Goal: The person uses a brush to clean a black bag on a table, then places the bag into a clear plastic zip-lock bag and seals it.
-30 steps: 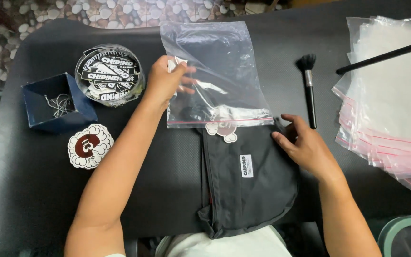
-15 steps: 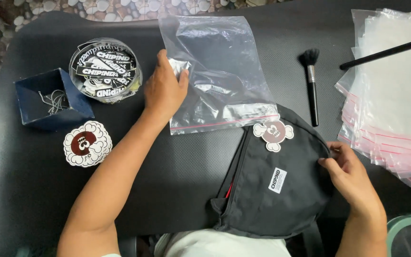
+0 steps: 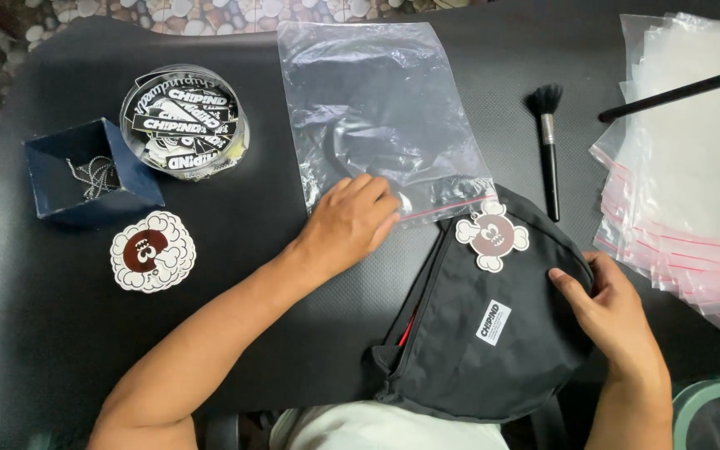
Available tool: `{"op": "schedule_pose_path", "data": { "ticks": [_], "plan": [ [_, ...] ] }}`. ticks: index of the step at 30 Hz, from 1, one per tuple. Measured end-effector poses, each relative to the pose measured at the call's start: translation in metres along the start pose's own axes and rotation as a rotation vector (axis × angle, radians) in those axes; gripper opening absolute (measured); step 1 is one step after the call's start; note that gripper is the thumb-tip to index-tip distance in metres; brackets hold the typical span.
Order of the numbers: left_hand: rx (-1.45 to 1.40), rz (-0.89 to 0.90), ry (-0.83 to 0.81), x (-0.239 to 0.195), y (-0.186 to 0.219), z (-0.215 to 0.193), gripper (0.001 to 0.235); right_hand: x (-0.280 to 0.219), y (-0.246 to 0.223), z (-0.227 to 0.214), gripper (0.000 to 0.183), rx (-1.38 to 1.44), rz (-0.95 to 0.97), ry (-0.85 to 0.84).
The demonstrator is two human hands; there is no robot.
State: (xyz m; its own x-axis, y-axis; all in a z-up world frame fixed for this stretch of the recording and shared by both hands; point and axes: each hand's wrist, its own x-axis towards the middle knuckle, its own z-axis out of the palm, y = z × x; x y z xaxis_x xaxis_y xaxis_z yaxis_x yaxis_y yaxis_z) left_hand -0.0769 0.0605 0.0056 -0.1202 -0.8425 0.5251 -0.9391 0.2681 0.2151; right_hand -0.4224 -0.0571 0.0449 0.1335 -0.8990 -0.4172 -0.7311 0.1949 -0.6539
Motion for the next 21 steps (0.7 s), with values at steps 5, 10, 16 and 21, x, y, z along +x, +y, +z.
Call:
{"op": "schedule_pose_path", "data": {
  "ticks": [5,10,16,21],
  "plan": [
    [-0.038,-0.076,-0.101,-0.003,0.000,0.008,0.039,0.000,0.009,-0.002,0.020,0.034,-0.023,0.006],
    [-0.034,-0.053,-0.048,-0.003,0.004,0.015,0.029,-0.004,0.004,-0.002,0.019,0.087,0.006,0.016],
    [-0.020,-0.028,-0.010,0.001,0.005,0.014,0.018,0.002,0.019,-0.002,0.014,0.157,-0.034,0.019],
    [-0.016,-0.165,-0.108,0.005,-0.004,0.022,0.020,0.002,0.021,-0.001,0.015,0.172,-0.050,0.014]
  ]
}}
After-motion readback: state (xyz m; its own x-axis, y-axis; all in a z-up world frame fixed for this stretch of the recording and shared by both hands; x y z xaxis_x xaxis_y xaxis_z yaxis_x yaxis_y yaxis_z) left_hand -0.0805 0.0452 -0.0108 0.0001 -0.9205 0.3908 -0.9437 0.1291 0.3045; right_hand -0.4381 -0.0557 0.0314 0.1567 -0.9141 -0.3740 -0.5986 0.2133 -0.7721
